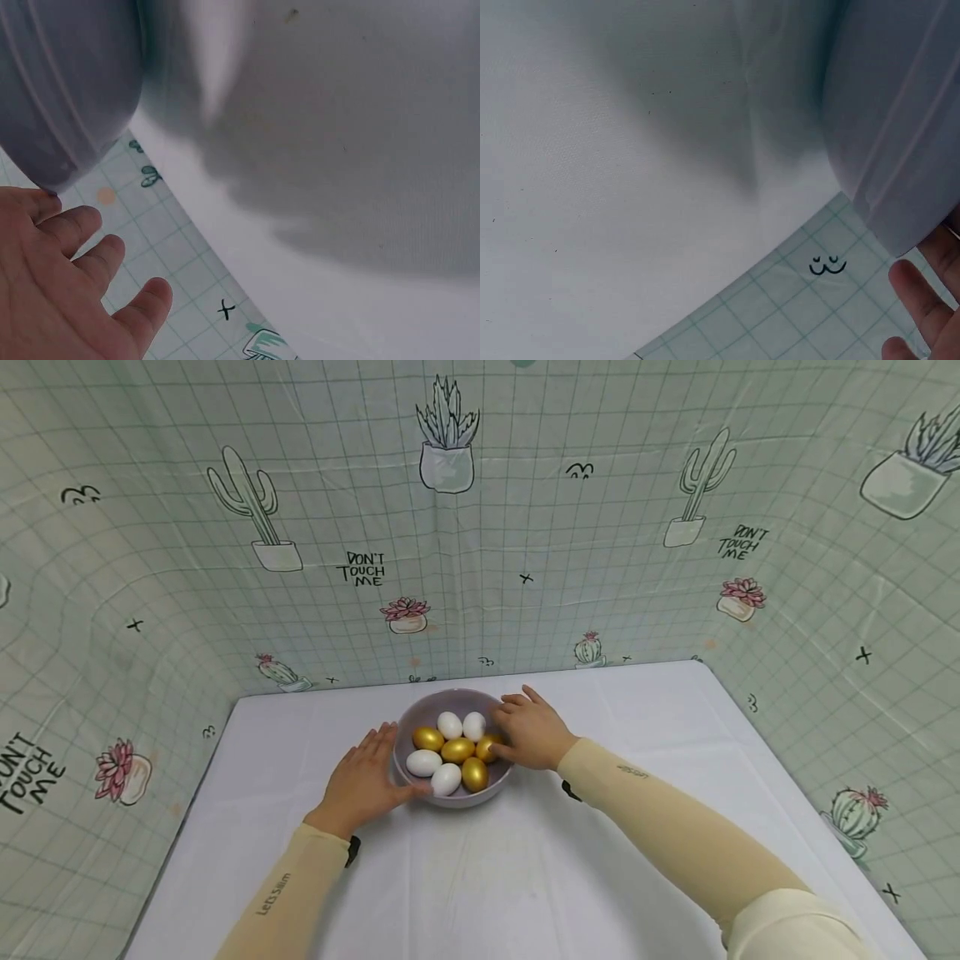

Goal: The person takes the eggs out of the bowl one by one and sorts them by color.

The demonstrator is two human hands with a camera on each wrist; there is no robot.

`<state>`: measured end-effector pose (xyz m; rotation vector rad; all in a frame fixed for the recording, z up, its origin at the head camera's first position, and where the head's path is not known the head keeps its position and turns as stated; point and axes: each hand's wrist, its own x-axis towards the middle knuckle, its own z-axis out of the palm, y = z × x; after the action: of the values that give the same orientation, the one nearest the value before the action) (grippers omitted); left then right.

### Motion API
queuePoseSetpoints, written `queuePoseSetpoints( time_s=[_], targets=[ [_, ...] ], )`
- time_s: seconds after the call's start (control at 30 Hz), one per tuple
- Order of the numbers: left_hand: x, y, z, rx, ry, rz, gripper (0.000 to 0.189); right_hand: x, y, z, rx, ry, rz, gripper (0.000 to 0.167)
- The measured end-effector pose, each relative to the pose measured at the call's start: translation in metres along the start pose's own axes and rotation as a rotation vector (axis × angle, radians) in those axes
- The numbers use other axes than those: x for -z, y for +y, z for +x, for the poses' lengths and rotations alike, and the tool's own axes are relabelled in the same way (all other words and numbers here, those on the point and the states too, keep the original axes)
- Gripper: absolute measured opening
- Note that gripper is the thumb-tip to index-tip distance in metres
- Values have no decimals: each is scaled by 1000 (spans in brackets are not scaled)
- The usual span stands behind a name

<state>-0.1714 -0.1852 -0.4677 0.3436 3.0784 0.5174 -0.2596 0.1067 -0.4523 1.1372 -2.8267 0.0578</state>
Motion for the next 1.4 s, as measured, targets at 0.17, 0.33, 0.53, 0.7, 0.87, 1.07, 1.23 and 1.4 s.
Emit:
queuePoseSetpoints(
  time_s=[0.17,0.33,0.53,0.7,0.87,1.07,1.23,1.4],
  targets=[
    [-2,-1,0,-12,0,-8,123,-2,-7,5,86,62,5,37],
    [-2,-1,1,-11,-11,-11,124,-5,-15,10,86,71,65,28],
    [-3,0,2,-3,-27,-4,125,-7,-17,13,78,35,37,14],
    [-3,1,2,4,-36,-10,126,-5,-19,15,60,10,-2,15],
    [-3,0,1,11,-40,-15,128,-4,-21,17,39,-26,-21,13],
    [-3,0,2,6,-41,-26,131,-3,-25,19,35,-26,-57,16],
    [-3,-1,1,3,-43,-39,133,-2,-27,21,43,-41,-101,12],
    [-4,-1,2,18,-50,-47,134,-2,-26,22,43,-73,-118,15]
  ],
)
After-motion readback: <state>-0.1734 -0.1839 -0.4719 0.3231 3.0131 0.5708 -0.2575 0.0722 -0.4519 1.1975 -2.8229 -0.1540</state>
